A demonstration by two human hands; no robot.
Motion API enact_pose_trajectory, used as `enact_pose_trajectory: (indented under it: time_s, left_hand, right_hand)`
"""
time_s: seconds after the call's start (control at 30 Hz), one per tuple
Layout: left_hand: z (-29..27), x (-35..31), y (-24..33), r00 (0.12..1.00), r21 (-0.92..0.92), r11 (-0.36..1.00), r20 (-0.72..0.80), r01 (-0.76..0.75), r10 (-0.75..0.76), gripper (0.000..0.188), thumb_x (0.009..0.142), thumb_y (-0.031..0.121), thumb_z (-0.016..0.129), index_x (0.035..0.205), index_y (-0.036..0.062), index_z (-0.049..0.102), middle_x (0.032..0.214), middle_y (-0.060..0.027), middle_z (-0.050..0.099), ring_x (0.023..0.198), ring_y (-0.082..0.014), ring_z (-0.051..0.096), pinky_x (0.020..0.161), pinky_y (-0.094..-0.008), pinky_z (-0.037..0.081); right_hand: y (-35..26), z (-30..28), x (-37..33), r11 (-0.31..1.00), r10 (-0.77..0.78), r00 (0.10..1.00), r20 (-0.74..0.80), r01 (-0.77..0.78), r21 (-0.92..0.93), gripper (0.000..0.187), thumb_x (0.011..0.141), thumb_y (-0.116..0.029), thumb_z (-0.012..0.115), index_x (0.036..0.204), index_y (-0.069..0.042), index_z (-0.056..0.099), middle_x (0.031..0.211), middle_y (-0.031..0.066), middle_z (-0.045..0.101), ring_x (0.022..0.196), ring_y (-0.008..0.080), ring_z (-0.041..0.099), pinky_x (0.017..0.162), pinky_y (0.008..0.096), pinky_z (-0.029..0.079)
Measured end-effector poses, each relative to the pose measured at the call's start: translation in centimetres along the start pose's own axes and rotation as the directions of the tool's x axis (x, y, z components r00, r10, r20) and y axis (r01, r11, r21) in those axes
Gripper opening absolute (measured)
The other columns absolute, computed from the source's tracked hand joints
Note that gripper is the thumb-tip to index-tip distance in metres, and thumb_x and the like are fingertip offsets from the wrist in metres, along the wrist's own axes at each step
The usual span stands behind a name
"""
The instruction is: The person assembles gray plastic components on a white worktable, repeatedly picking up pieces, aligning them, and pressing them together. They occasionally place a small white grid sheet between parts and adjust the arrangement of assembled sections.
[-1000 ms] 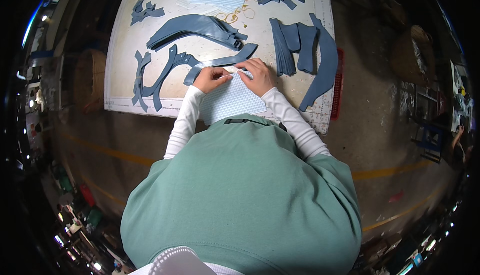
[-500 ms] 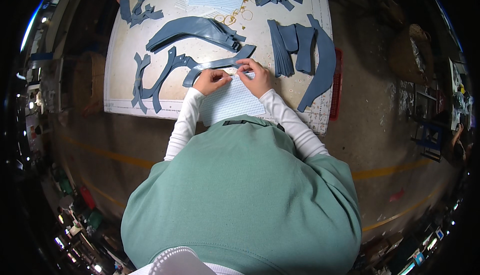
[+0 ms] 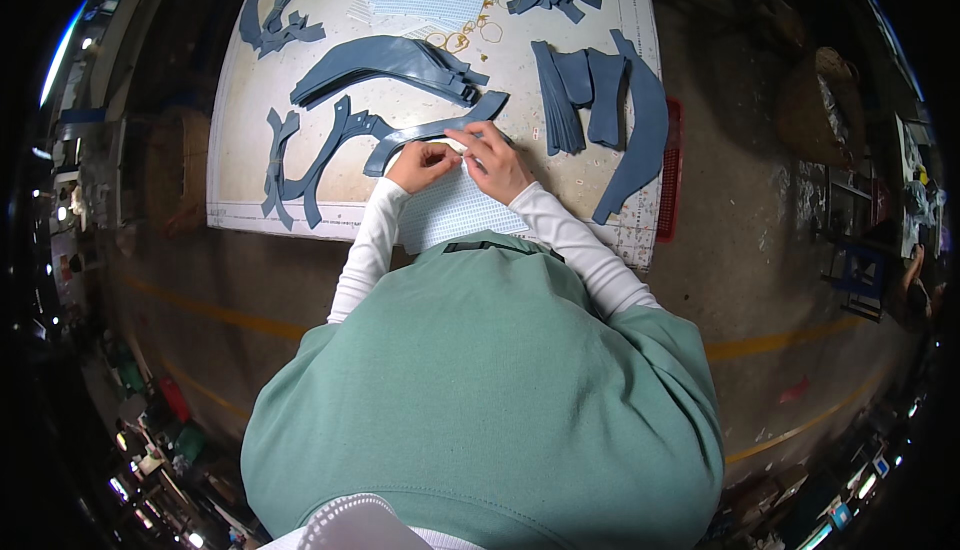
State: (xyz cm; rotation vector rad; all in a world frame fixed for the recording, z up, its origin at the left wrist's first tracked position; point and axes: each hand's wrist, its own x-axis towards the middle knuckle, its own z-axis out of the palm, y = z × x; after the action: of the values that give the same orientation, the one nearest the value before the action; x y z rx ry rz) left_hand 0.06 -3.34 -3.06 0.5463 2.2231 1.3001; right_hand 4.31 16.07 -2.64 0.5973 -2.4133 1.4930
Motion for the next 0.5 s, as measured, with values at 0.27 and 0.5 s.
enact_pose_trajectory:
  time_s: [0.27, 0.5]
  left_hand:
    - [-0.4, -0.1, 1.1, 0.998, -0.034, 0.999, 0.052, 0.04, -0.038, 0.012, 0.082, 0.01, 0.067, 0.088, -0.0008, 0.066, 0.076, -0.0014, 0.064, 0.072, -0.0064, 0.055, 0.069, -0.0233, 0.047]
    - [0.4, 0.1, 1.0, 0.999, -0.079, 0.996, 0.022, 0.037, -0.035, 0.017, 0.079, 0.011, 0.072, 0.092, 0.0001, 0.067, 0.081, -0.0021, 0.066, 0.074, -0.0064, 0.058, 0.071, -0.0225, 0.049]
  right_hand:
    - [-0.3, -0.2, 0.3, 0.972, 0.18, 0.983, -0.043, -0.171, 0.162, 0.063, 0.071, 0.01, 0.064, 0.13, -0.01, 0.052, 0.104, 0.0087, 0.05, 0.079, 0.0109, 0.064, 0.072, 0.024, 0.055]
    - [0.1, 0.0, 0.1, 0.956, 0.239, 0.971, -0.02, -0.232, 0.178, 0.065, 0.073, 0.011, 0.063, 0.133, -0.01, 0.049, 0.103, 0.0074, 0.048, 0.079, 0.0099, 0.063, 0.073, 0.0231, 0.053]
